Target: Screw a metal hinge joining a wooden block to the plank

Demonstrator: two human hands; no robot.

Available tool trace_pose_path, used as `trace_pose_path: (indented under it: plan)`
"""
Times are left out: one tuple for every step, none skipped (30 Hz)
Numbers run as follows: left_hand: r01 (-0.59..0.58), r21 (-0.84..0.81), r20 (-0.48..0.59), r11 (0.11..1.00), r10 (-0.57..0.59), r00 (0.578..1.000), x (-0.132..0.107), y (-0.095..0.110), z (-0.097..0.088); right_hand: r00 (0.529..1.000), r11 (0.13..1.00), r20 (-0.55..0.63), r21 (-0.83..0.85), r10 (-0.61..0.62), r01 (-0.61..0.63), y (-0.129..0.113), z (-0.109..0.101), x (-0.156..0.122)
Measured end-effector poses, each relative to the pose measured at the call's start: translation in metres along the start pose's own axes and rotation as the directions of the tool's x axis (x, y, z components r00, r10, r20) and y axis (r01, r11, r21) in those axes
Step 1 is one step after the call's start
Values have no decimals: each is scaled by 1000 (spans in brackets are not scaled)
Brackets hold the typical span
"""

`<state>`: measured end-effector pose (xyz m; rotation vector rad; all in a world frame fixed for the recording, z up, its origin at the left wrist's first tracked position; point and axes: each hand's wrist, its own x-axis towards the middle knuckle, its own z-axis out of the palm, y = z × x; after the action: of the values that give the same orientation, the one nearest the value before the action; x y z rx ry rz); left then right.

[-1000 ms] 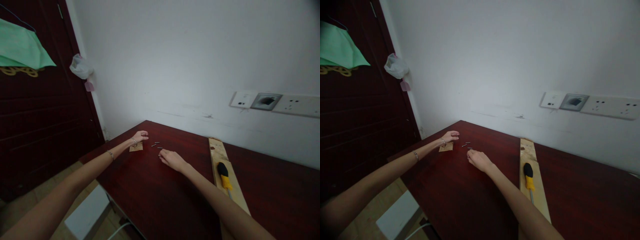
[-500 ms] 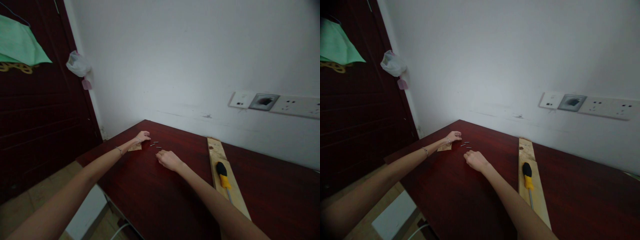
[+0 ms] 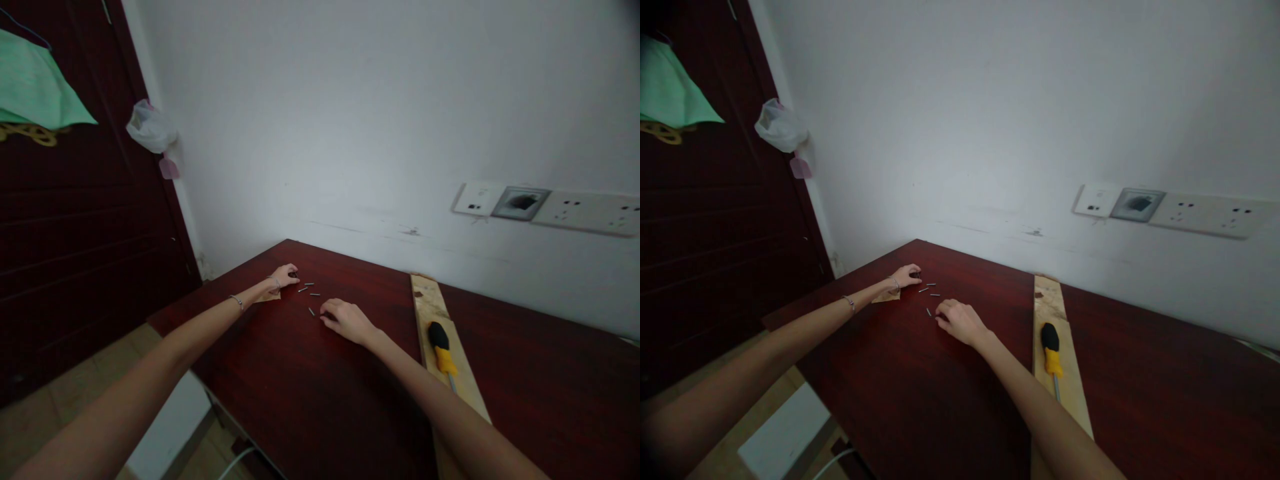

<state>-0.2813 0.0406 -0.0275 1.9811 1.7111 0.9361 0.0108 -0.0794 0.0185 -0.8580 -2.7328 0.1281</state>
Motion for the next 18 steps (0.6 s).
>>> trace_pose_path:
  plan:
    - [-4, 18, 9, 1000, 4, 1000, 1, -1, 0, 1000, 1000, -9, 13, 6, -6, 1, -3, -4]
    - [-9, 34, 19, 999, 9, 1000, 1, -2, 0, 1000, 1000, -17, 23, 12, -11, 2, -7, -8]
    - [-15, 49, 29, 999, 13, 999, 2, -2, -1, 1000, 999, -24, 30, 16, -16, 3, -11, -13]
    - [-20, 63, 39, 998, 18, 999, 2, -3, -1, 999, 999, -31, 38, 19, -18, 3, -15, -18]
    - [-24, 78, 50, 997, 20, 999, 2, -3, -1, 999, 999, -40, 46, 20, -18, 5, -20, -23]
    - [-25, 93, 59, 995, 19, 998, 2, -4, -2, 999, 998, -51, 54, 19, -16, 6, -24, -29]
    - [-23, 108, 67, 994, 16, 998, 1, -4, -2, 998, 998, -67, 65, 15, -10, 8, -29, -36]
    - [-21, 124, 75, 992, 11, 997, 1, -4, -2, 996, 997, -85, 72, 11, -5, 10, -34, -43]
    - [-18, 139, 83, 990, 6, 997, 0, -4, -3, 994, 997, -105, 73, 13, -5, 12, -39, -49]
    - [-16, 152, 91, 988, 2, 996, 0, -4, -3, 992, 998, -125, 69, 19, -11, 16, -44, -56]
    - [-15, 164, 100, 986, -1, 995, -1, -3, -3, 989, 998, -146, 62, 31, -22, 19, -49, -63]
    - [-15, 173, 108, 985, -4, 994, -1, -2, -4, 985, 998, -164, 58, 44, -35, 23, -54, -70]
    - [-15, 182, 114, 983, -6, 993, -2, -1, -4, 982, 997, -182, 56, 58, -48, 27, -60, -76]
    - [-14, 190, 119, 982, -9, 993, -2, 1, -4, 977, 997, -199, 52, 69, -60, 32, -65, -83]
    - [-12, 198, 123, 980, -12, 992, -3, 2, -5, 974, 997, -213, 46, 77, -69, 36, -71, -89]
    - [-10, 206, 126, 978, -17, 992, -4, 4, -5, 971, 996, -225, 37, 83, -77, 40, -76, -96]
    - [-8, 214, 129, 977, -21, 991, -4, 5, -6, 968, 996, -231, 26, 94, -90, 45, -82, -102]
    - [-5, 222, 134, 975, -25, 991, -5, 7, -7, 965, 994, -238, 16, 106, -105, 49, -86, -109]
